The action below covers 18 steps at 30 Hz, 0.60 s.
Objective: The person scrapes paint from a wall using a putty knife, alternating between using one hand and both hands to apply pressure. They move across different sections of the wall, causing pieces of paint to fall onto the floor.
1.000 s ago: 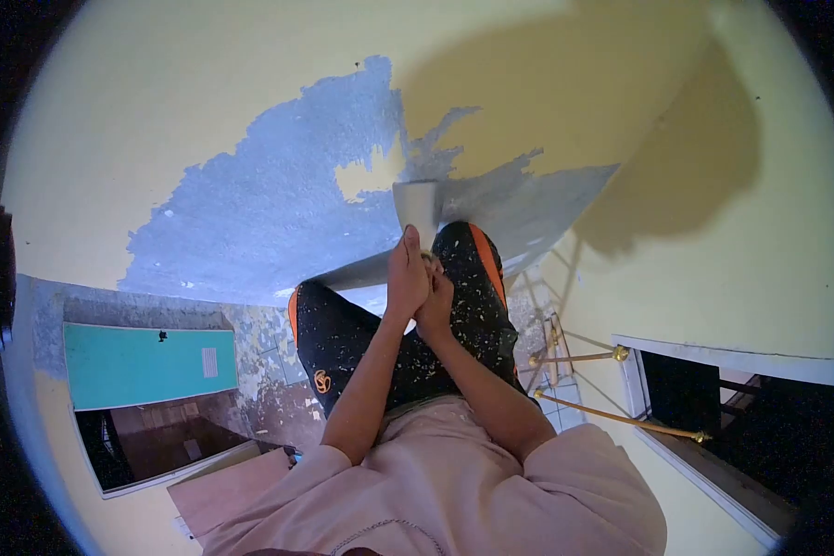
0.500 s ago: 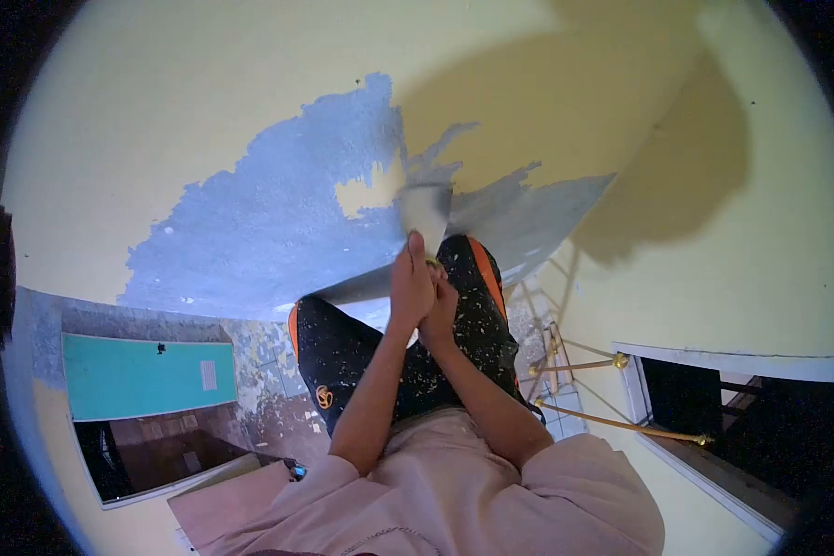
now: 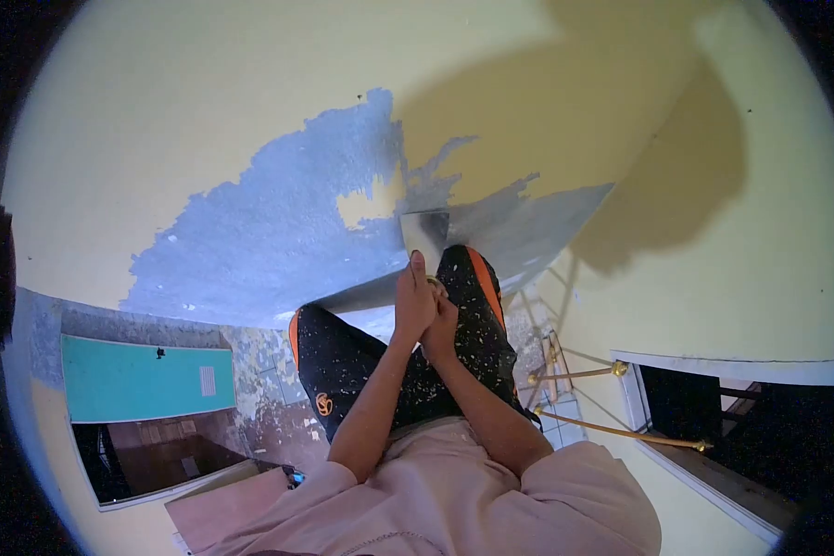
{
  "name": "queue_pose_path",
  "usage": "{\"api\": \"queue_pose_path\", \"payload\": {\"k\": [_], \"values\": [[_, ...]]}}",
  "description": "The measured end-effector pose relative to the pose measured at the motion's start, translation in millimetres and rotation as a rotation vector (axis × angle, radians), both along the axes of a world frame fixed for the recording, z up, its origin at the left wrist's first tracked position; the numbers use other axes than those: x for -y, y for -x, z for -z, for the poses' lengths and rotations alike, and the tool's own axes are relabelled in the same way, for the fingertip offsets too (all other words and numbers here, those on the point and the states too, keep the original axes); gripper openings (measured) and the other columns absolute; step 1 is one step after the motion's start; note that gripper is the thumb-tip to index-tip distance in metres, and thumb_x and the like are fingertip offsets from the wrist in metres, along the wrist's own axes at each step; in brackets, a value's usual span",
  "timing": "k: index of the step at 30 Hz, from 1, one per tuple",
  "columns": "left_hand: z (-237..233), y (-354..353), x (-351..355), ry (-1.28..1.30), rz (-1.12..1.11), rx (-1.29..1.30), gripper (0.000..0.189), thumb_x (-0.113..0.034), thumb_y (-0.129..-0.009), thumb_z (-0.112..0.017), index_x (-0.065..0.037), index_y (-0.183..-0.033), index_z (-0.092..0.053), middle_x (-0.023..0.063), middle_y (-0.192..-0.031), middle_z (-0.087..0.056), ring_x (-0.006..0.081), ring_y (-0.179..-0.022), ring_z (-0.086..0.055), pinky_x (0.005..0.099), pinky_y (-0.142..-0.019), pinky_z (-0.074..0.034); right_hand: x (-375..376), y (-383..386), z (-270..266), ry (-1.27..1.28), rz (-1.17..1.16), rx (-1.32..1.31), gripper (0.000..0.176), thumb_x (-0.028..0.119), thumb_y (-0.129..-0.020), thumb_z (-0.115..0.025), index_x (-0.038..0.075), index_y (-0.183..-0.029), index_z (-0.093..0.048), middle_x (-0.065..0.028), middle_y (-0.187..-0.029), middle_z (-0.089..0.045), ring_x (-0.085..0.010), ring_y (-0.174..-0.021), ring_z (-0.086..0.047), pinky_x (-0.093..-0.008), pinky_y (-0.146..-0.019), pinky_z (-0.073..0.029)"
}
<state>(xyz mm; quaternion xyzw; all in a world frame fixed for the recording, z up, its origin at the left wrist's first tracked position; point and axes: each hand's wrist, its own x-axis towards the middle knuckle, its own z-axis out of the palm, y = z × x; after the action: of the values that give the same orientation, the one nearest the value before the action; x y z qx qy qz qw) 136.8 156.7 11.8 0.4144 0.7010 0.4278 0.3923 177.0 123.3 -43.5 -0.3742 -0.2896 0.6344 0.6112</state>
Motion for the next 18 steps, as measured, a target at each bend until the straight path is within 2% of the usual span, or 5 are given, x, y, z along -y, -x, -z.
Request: {"api": "queue_pose_path", "payload": {"k": [4,6,10,13,18], "values": [[-33.0,-8.9,6.0,-0.045,0.012,-0.024,0.058,-0.045,-0.098,-0.027,0.004,-0.079,-0.050,0.0128,-0.054,-0.048,0.0246,-0.049,-0.050,0.0375,-0.051,-0.041,1.2,-10.0,-17.5,0.022,-0.116,-0.267,0.015,0.011,-0.091,-0.050,0.000,-0.094,-0.059,-0.0019,-0.094,-0.053,-0.0082,-0.089,-0.051,-0.0225,-0.077,-0.043],[-31.5,-8.3,-0.1,-0.088,-0.003,0.025,0.052,-0.045,-0.098,-0.031,0.001,-0.077,-0.045,0.0048,-0.050,-0.040,0.0138,-0.045,-0.044,0.0295,-0.045,-0.038,-1.4,-5.6,-8.9,0.023,-0.083,-0.188,0.015,0.012,-0.091,-0.049,0.000,-0.094,-0.059,-0.0018,-0.094,-0.052,-0.0079,-0.089,-0.051,-0.0225,-0.077,-0.043],[-28.1,-11.3,4.0,-0.049,-0.006,0.038,0.056,-0.049,-0.097,-0.029,0.000,-0.075,-0.045,0.0030,-0.051,-0.040,0.0124,-0.046,-0.044,0.0283,-0.047,-0.039,0.0,-3.6,-14.1,0.047,-0.011,-0.109,0.016,0.012,-0.092,-0.049,0.000,-0.094,-0.059,-0.0017,-0.097,-0.052,-0.0077,-0.089,-0.051,-0.0229,-0.077,-0.043],[-40.5,-9.7,-3.2,-0.094,0.031,0.118,0.056,-0.044,-0.098,-0.029,0.005,-0.085,-0.052,0.0124,-0.054,-0.049,0.0228,-0.051,-0.052,0.0357,-0.051,-0.042,0.3,-13.8,-29.0,0.135,-0.109,-0.348,0.017,0.013,-0.093,-0.048,0.000,-0.093,-0.059,-0.0016,-0.097,-0.052,-0.0083,-0.088,-0.051,-0.0235,-0.077,-0.043],[-8.8,-8.3,5.1,-0.075,-0.007,0.028,0.054,-0.044,-0.098,-0.030,0.003,-0.079,-0.048,0.0084,-0.053,-0.045,0.0181,-0.048,-0.048,0.0331,-0.049,-0.040,3.7,-5.8,-15.9,0.024,-0.028,-0.094,0.016,0.014,-0.093,-0.047,0.001,-0.091,-0.056,-0.0007,-0.094,-0.051,-0.0083,-0.084,-0.050,-0.0231,-0.075,-0.043]]}}
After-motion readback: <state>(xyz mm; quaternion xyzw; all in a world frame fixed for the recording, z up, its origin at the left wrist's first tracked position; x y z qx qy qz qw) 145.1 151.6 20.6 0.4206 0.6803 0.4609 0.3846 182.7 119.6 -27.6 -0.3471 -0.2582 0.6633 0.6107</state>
